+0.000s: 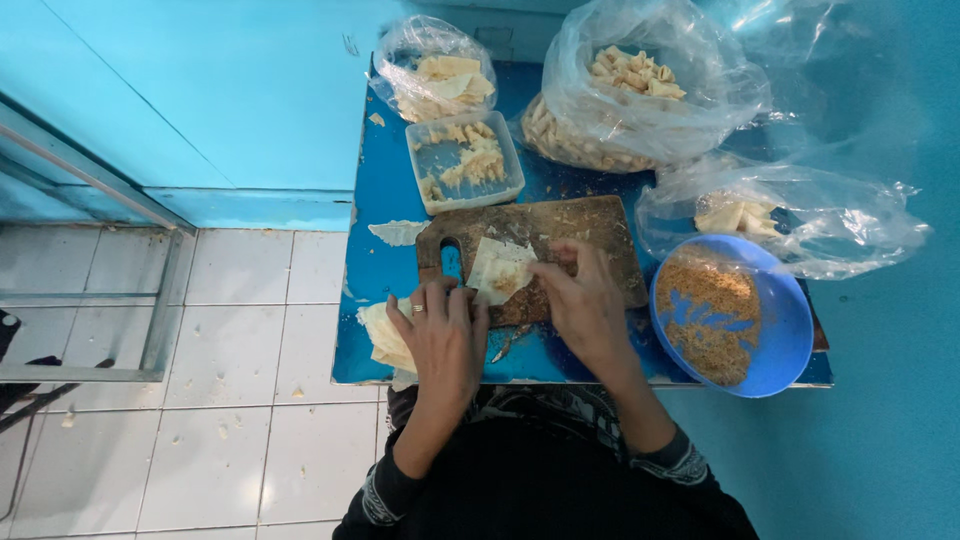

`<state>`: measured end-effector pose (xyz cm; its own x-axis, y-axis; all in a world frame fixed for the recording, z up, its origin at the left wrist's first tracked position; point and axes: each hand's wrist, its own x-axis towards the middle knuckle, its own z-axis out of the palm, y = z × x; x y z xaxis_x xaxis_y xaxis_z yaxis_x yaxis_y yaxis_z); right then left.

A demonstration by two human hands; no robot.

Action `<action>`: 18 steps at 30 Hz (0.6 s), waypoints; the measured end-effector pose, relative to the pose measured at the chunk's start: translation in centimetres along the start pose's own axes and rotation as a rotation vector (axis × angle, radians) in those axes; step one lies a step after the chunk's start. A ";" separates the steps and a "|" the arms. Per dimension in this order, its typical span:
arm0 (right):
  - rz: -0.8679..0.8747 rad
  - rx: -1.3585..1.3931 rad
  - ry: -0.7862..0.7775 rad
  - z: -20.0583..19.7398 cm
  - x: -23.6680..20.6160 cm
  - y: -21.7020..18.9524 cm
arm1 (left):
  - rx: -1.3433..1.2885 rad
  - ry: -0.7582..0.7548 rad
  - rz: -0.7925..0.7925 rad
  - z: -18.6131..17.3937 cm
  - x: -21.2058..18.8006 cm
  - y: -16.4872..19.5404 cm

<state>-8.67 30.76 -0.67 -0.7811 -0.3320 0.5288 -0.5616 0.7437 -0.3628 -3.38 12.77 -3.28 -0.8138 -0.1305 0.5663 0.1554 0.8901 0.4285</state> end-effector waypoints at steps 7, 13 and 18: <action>0.084 0.174 -0.056 0.9 0.2 0.5 | -0.039 -0.049 0.008 0.7 0.2 0.3; 0.060 0.272 -0.025 1.4 0.1 0.7 | -0.140 -0.049 0.032 0.4 0.7 1.0; 0.197 0.351 -0.021 1.6 0.0 0.7 | -0.242 -0.055 0.051 0.0 1.2 1.4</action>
<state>-9.56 30.37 -2.16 -0.8866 -0.2167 0.4085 -0.4564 0.5524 -0.6975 -4.14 13.83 -2.01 -0.8299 -0.0585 0.5548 0.3210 0.7634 0.5606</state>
